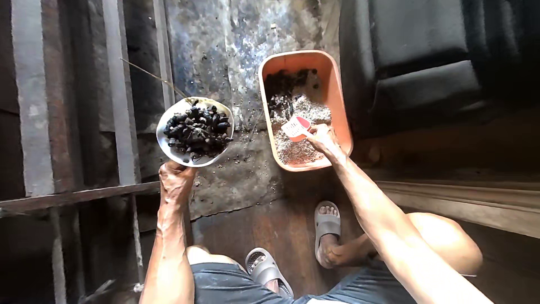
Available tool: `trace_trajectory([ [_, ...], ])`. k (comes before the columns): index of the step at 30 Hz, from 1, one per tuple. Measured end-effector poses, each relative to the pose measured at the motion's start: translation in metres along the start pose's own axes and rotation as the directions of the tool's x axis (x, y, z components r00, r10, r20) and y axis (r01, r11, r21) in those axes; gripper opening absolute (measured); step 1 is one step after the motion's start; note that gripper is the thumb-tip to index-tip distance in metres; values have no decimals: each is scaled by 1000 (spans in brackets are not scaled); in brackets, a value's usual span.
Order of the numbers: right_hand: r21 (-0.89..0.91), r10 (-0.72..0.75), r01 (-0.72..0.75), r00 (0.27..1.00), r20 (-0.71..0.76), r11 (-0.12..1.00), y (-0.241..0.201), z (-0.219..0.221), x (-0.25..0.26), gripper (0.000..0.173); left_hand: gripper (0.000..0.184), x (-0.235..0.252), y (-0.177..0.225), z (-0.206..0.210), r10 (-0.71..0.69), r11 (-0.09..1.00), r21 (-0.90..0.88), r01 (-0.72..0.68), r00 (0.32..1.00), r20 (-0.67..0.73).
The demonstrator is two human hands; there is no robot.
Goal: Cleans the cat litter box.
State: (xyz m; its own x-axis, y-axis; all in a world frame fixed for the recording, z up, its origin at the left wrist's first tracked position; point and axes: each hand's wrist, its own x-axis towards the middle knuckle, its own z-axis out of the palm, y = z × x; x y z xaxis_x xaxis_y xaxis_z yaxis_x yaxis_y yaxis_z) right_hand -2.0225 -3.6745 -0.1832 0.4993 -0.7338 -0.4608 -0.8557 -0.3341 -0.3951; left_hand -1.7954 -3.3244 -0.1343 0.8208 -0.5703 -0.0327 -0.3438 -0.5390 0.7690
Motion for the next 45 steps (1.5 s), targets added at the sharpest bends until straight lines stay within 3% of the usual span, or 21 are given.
trace_trajectory([
  [5,25,14,-15,1000,27,1000,-2,6,-3,30,19,1,-6,1,48,997,-62,-48,999,-6],
  [11,-82,85,-84,996,5,993,9,-7,-2,30,17,3,0,5,54,997,-47,-54,998,-15],
  [18,57,73,-73,997,-1,996,23,0,-9,30,17,1,0,6,54,998,-21,-54,999,-3],
  [21,221,85,-91,996,33,971,25,15,-12,32,16,-3,-6,6,38,999,-3,-38,999,8],
  [25,539,237,-273,962,136,797,28,31,-18,25,17,-3,-8,5,57,998,12,-57,998,4],
  [27,716,313,-375,923,226,589,31,31,-23,21,19,-4,-10,3,64,998,14,-64,998,17],
  [29,850,316,-424,890,328,314,37,29,-26,19,19,-4,-13,2,74,997,7,-74,997,19],
  [31,892,271,-445,871,410,81,43,28,-23,22,19,-4,-13,3,82,997,-11,-82,997,11],
  [33,884,226,-462,856,465,-69,49,28,-14,26,19,-3,-13,3,85,996,-27,-84,996,11],
  [38,905,205,-418,881,426,-86,56,26,12,28,19,-4,-10,5,82,997,-10,-81,997,12],
  [42,900,37,-406,908,416,-158,60,7,29,30,20,-8,2,4,84,996,10,-85,996,22],
  [45,910,-5,-405,914,406,-95,65,-3,50,27,21,-6,8,4,89,996,11,-89,996,23],
])
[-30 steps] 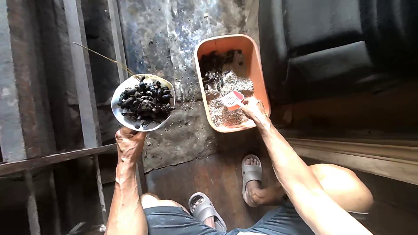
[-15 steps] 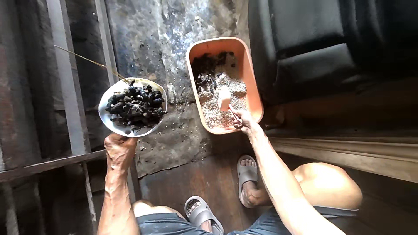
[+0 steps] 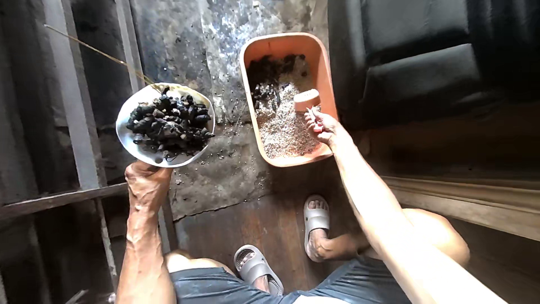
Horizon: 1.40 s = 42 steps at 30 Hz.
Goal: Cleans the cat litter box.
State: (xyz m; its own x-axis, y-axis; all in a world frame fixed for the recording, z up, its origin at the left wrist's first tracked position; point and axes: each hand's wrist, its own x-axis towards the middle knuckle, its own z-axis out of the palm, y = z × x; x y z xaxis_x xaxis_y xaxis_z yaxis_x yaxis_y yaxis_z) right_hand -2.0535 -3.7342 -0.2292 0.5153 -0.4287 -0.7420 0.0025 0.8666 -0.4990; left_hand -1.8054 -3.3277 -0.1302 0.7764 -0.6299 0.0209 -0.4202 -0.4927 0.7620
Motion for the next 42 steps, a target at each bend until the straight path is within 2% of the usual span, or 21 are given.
trace_trajectory([
  [3,-145,-33,15,992,-121,989,-14,5,6,25,22,7,-1,3,10,1000,-26,-10,1000,-22],
  [7,-362,-52,-34,973,-226,932,-23,16,13,25,24,6,-2,3,17,1000,9,-16,1000,-25],
  [10,-619,-132,-72,951,-278,782,-25,19,22,27,25,6,0,2,18,999,35,-18,1000,-20],
  [13,-768,-164,-152,934,-317,623,-20,2,26,29,28,7,2,2,27,999,48,-26,1000,-12],
  [18,-821,-188,-216,913,-362,529,-21,-32,-14,28,27,11,3,5,68,997,36,-68,998,0],
  [22,-786,-274,-150,884,-378,600,-17,-39,-40,31,25,16,6,9,63,998,-8,-62,998,4],
  [24,-774,-298,-96,888,-351,626,-12,-36,-42,31,24,18,7,11,76,997,-22,-76,997,4],
  [29,-823,-242,-34,948,-206,567,20,-32,-45,37,25,15,4,10,99,995,-22,-98,995,17],
  [32,-811,-232,11,960,-154,585,33,-38,-35,38,27,11,3,6,85,996,3,-85,996,24],
  [34,-813,-163,-62,968,-190,579,33,-36,-35,35,26,9,3,4,73,997,2,-73,997,28],
  [36,-836,-68,-194,962,-265,513,23,-25,-45,31,25,9,1,3,82,997,2,-83,996,25],
  [38,-850,-34,-248,954,-298,465,8,-18,-58,26,26,8,1,3,92,996,15,-92,996,8],
  [42,-827,-214,-104,941,-262,552,-13,-31,-75,35,33,10,-10,4,97,995,19,-98,995,23],
])
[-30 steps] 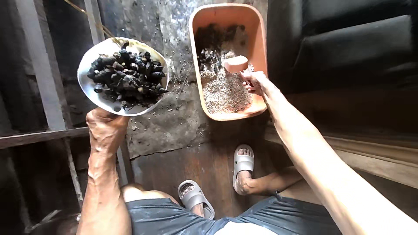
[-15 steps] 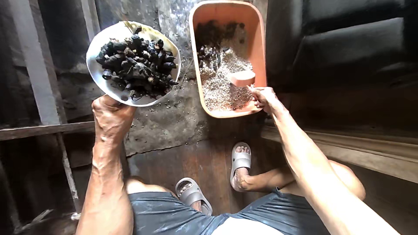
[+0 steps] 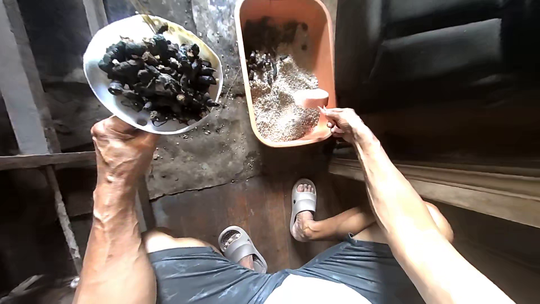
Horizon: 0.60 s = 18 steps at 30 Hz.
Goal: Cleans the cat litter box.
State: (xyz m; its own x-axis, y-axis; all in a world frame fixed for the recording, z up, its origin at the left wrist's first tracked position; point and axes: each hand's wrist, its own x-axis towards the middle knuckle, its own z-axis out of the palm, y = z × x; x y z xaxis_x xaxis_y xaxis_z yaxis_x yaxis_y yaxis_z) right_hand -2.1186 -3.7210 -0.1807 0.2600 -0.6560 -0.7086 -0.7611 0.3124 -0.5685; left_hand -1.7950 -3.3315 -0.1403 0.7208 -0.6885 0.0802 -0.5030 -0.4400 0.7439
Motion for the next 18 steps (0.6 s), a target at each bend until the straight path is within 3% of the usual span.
trace_trajectory([
  [5,-5,-34,34,992,-118,999,1,0,-3,35,32,-1,7,0,13,1000,3,-13,1000,-19],
  [10,-279,-245,194,956,-161,940,24,17,20,40,30,-5,17,-4,15,1000,6,-15,999,-36],
  [15,-467,-108,30,984,-142,884,18,23,15,45,28,-9,11,-10,3,1000,-11,-3,999,-39],
  [18,-479,-238,158,965,-112,864,10,27,15,41,27,-11,12,-11,-14,1000,-5,14,998,-53],
])
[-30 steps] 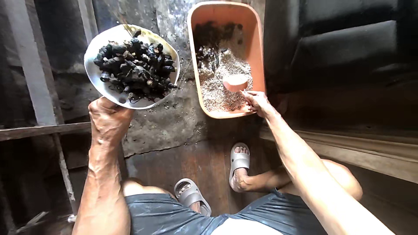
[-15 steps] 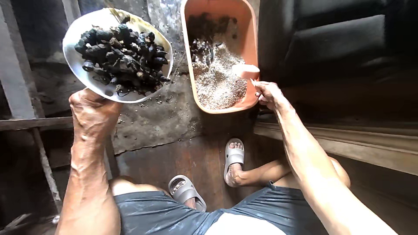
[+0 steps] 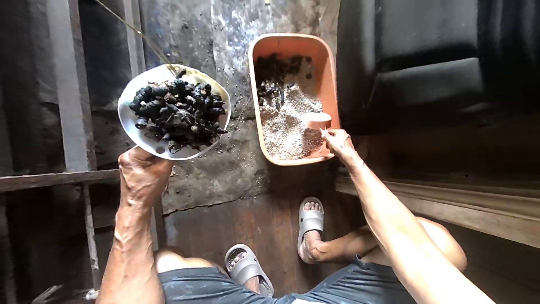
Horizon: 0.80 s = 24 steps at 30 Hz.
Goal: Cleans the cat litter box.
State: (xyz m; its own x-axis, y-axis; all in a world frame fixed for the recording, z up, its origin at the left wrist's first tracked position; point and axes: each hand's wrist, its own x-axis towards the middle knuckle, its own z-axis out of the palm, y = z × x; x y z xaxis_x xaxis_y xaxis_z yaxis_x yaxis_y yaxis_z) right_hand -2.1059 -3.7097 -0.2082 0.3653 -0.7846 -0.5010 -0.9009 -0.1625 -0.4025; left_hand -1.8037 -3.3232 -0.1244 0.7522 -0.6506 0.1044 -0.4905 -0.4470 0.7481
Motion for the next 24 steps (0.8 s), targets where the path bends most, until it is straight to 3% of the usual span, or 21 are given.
trace_trajectory([
  [4,-37,-85,85,996,-16,996,-22,13,16,44,24,0,7,0,15,1000,-25,-16,1000,-20],
  [11,-121,25,-14,996,87,993,-38,37,7,52,22,-22,-19,-6,20,999,45,-19,1000,-21],
  [14,156,49,-49,999,5,986,-27,44,6,44,25,-18,-11,-9,-3,999,46,3,1000,5],
  [16,451,141,-142,989,36,881,-20,51,11,33,24,-16,-8,-8,-14,999,37,15,1000,-10],
  [18,623,192,-234,972,135,746,-26,45,7,30,22,-12,0,-7,-34,999,14,34,999,-12],
  [21,789,195,-301,953,231,536,-35,34,3,17,21,-11,-2,-5,-25,1000,-8,25,1000,-18],
  [24,783,263,-352,933,247,513,-43,29,3,20,18,-21,-21,-5,-24,1000,-19,24,1000,-12],
])
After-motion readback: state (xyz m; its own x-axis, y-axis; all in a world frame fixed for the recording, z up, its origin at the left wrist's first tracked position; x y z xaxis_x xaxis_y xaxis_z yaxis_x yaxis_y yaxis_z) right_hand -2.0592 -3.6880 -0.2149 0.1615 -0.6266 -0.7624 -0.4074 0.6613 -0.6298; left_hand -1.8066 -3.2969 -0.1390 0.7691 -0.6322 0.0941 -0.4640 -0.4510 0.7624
